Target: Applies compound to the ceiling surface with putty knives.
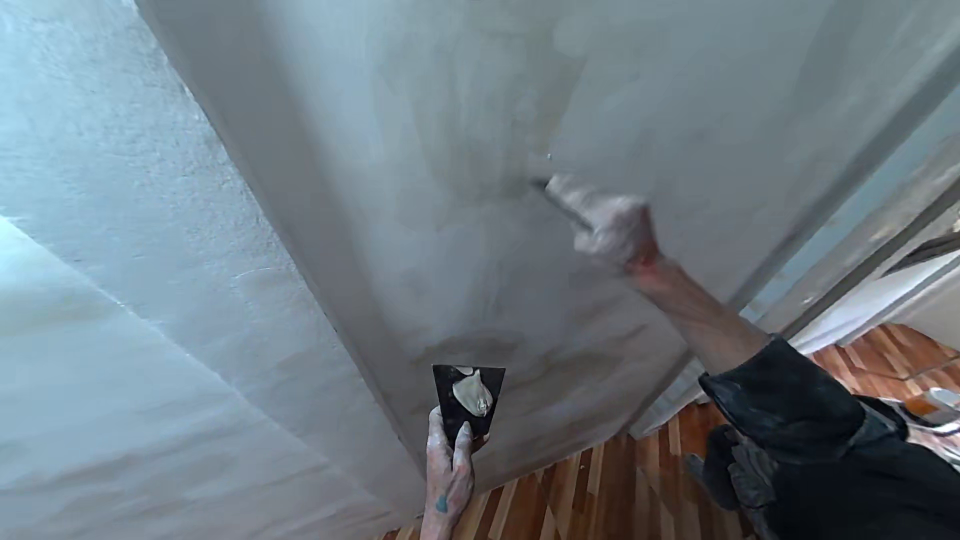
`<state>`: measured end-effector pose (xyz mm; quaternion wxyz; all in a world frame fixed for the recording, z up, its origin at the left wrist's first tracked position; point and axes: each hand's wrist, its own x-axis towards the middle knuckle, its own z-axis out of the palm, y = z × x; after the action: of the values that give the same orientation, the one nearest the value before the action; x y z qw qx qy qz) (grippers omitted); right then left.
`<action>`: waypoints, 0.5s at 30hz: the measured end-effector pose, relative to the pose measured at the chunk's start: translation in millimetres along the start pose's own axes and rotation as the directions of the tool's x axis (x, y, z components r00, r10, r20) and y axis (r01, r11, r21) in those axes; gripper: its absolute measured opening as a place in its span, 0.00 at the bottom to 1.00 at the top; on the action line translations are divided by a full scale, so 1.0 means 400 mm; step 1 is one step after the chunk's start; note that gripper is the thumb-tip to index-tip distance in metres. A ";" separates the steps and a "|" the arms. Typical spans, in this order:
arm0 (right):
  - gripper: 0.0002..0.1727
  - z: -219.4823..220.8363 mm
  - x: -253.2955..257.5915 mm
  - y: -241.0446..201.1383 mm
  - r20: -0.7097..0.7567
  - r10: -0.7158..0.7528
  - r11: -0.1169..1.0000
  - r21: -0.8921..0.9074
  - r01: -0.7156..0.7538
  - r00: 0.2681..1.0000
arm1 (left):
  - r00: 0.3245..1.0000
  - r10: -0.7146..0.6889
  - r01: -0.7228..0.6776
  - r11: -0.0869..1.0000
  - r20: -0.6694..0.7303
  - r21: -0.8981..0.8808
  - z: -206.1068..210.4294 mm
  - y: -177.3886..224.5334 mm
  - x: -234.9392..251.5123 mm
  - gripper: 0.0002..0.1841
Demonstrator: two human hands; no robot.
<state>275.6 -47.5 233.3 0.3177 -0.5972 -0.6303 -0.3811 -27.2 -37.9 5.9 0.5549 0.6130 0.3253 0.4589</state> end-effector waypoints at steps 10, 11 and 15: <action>0.25 -0.050 0.219 0.015 -0.095 0.313 0.950 0.044 -0.310 0.945 | 0.998 -0.058 0.058 0.998 0.015 0.000 0.013 -0.012 -0.021 0.23; 0.26 -0.030 0.191 0.002 -0.083 0.247 0.969 0.043 -0.244 0.965 | 0.998 -0.063 0.063 0.998 0.016 0.004 0.014 -0.015 -0.015 0.24; 0.28 0.035 0.101 -0.022 -0.028 0.048 0.999 -0.011 -0.049 0.998 | 0.998 -0.055 0.055 0.998 0.022 0.002 0.029 -0.017 0.012 0.24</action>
<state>264.1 -14.8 260.1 0.3321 -0.6088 -0.6088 -0.3853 -14.1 -36.7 0.5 0.5702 0.6093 0.3364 0.4365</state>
